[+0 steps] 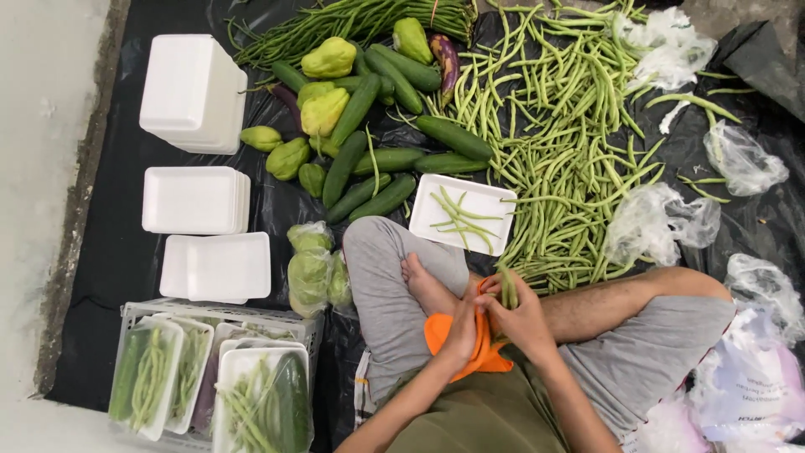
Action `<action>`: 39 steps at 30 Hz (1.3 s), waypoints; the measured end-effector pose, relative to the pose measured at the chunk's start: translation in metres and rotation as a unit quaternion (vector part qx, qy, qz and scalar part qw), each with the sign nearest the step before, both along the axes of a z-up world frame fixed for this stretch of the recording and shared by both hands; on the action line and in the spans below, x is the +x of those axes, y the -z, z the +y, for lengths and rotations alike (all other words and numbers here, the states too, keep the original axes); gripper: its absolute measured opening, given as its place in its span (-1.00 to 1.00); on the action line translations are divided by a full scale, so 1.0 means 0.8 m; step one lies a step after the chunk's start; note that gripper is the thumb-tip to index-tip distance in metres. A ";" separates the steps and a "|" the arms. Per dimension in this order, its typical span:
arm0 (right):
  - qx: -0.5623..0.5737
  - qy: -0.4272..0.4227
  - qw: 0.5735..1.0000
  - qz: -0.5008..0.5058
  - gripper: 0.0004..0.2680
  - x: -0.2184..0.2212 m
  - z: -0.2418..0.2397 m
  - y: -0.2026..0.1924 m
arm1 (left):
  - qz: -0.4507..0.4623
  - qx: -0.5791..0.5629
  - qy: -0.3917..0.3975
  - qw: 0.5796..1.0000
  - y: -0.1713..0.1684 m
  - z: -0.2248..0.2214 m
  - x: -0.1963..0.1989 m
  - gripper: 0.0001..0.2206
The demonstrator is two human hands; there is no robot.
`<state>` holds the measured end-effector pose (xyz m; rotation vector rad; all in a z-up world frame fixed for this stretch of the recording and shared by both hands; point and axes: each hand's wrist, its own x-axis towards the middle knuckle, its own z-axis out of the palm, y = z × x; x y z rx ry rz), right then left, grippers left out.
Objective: Cleaning long beans by snapping off the ends and sorting them into a styrofoam tray while sitting on the floor.
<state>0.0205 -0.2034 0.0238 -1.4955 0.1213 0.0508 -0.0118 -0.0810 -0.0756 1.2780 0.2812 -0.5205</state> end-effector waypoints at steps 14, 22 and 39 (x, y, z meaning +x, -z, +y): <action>-0.265 -0.053 0.962 -0.029 -0.87 -0.002 -0.009 -0.066 | -0.051 -0.043 0.100 0.993 -0.116 0.039 0.026 -0.52; -0.291 0.047 0.955 0.001 -0.91 0.007 -0.040 -0.126 | -0.009 -0.034 0.167 0.985 -0.166 0.054 0.028 -0.47; -0.234 -0.012 0.967 0.100 -0.83 -0.004 -0.022 -0.096 | -0.021 -0.166 -0.168 0.971 -0.160 0.055 0.038 -0.37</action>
